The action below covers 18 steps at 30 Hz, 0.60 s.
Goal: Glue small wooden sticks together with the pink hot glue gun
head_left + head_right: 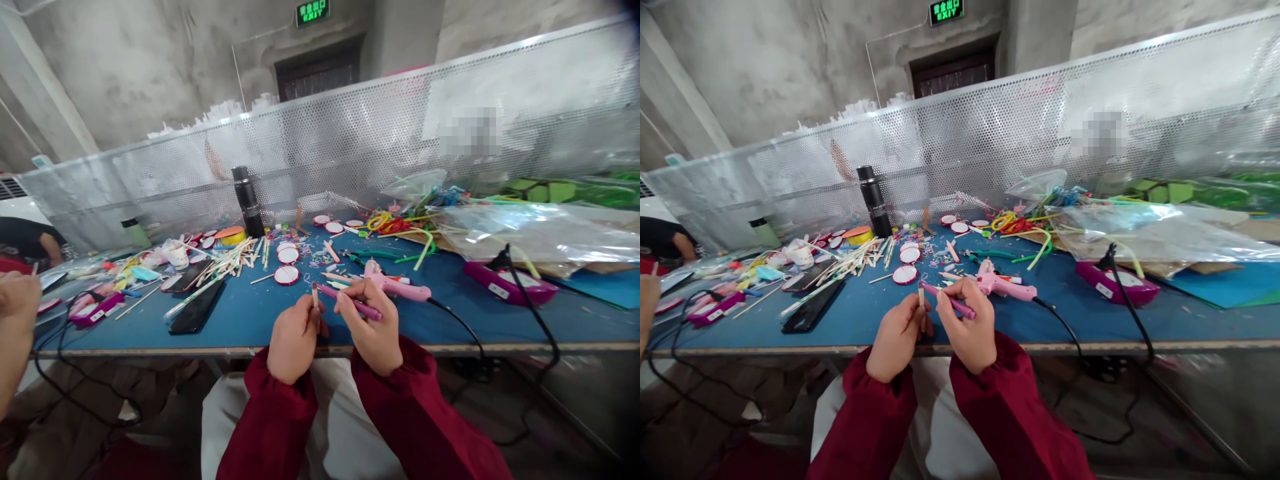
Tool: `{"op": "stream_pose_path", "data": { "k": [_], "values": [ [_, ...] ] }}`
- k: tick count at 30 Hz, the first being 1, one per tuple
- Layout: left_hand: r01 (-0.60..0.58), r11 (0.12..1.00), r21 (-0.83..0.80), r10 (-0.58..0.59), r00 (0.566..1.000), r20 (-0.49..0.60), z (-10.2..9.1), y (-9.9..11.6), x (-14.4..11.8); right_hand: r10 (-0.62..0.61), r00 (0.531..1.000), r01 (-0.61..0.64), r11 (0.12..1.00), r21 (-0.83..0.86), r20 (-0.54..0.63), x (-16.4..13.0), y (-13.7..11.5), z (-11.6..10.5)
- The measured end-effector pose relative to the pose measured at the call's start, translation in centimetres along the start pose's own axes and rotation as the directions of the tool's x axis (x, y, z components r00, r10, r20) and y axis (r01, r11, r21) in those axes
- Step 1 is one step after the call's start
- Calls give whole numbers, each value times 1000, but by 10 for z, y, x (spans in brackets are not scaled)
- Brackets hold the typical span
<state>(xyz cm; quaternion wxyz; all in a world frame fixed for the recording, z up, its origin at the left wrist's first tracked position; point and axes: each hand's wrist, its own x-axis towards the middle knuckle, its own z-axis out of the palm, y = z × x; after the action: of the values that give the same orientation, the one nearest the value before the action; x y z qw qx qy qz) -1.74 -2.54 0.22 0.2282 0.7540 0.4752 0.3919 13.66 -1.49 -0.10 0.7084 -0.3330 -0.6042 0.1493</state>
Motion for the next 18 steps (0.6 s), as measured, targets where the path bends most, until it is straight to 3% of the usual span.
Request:
{"op": "stream_pose_path", "data": {
  "k": [18],
  "values": [
    [23, 999, -41, -24, 1000, -17, 2, -6, 1, -23, 999, 23, 1000, 6, -36, -5, 5, -2]
  ]
}}
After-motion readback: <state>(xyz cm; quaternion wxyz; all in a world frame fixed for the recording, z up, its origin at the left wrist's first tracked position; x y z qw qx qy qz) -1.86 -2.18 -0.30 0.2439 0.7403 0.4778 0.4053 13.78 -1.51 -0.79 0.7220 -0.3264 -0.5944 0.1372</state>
